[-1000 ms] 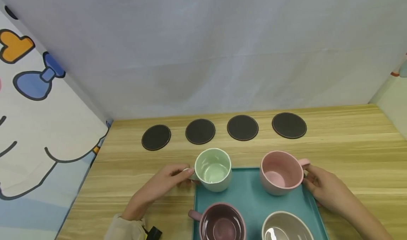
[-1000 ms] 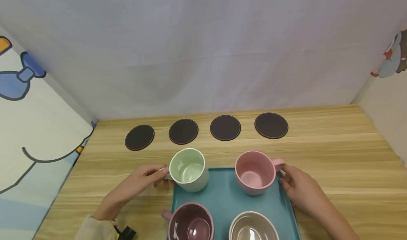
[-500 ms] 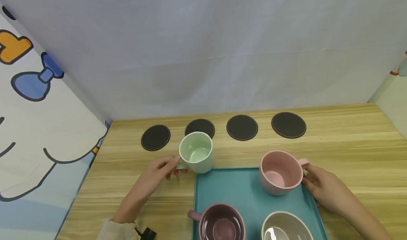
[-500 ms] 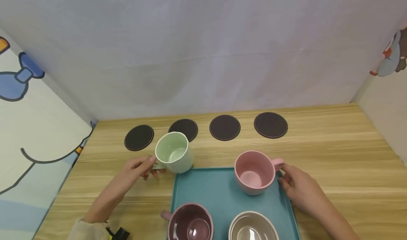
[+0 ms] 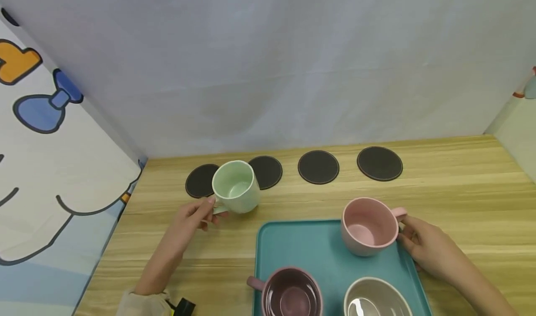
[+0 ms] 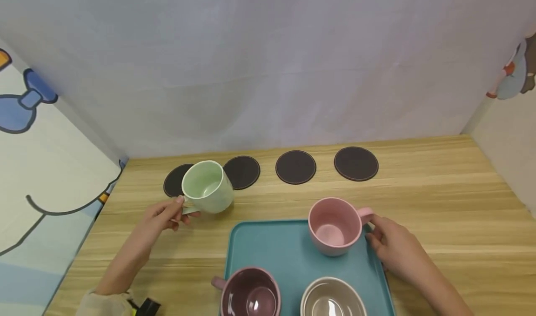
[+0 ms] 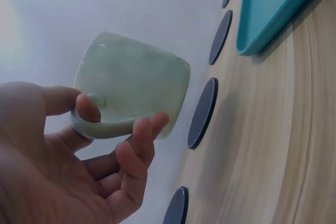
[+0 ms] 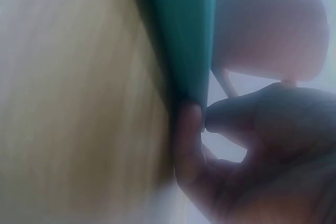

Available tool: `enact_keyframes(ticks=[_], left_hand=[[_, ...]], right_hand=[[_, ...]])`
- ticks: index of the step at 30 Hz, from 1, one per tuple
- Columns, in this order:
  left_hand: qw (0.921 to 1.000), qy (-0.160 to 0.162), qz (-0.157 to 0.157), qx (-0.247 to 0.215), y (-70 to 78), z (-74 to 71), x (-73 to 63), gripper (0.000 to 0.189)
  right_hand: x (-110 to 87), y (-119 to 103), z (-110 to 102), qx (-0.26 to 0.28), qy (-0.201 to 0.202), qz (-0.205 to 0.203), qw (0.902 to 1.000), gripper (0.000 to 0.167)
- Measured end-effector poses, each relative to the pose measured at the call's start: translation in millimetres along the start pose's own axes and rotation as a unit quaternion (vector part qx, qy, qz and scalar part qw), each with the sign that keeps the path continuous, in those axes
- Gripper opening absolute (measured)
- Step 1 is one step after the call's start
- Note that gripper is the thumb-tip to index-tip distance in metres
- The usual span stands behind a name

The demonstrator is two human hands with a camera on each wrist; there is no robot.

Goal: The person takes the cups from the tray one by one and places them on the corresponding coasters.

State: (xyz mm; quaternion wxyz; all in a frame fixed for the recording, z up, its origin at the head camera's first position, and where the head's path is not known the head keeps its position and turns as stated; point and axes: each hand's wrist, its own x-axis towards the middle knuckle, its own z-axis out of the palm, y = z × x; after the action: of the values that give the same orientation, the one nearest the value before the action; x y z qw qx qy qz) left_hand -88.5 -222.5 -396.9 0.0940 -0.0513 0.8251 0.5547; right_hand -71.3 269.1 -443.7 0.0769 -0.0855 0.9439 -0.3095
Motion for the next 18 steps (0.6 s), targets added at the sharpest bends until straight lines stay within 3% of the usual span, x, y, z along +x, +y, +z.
enact_keyframes(ticks=[18], left_hand=[[0.9968,0.061,-0.032,-0.039,-10.6,-24.2,2.6,0.048]], right_hand=[[0.3,-1,-2,0.034,-0.015,0.015,0.9992,0.048]])
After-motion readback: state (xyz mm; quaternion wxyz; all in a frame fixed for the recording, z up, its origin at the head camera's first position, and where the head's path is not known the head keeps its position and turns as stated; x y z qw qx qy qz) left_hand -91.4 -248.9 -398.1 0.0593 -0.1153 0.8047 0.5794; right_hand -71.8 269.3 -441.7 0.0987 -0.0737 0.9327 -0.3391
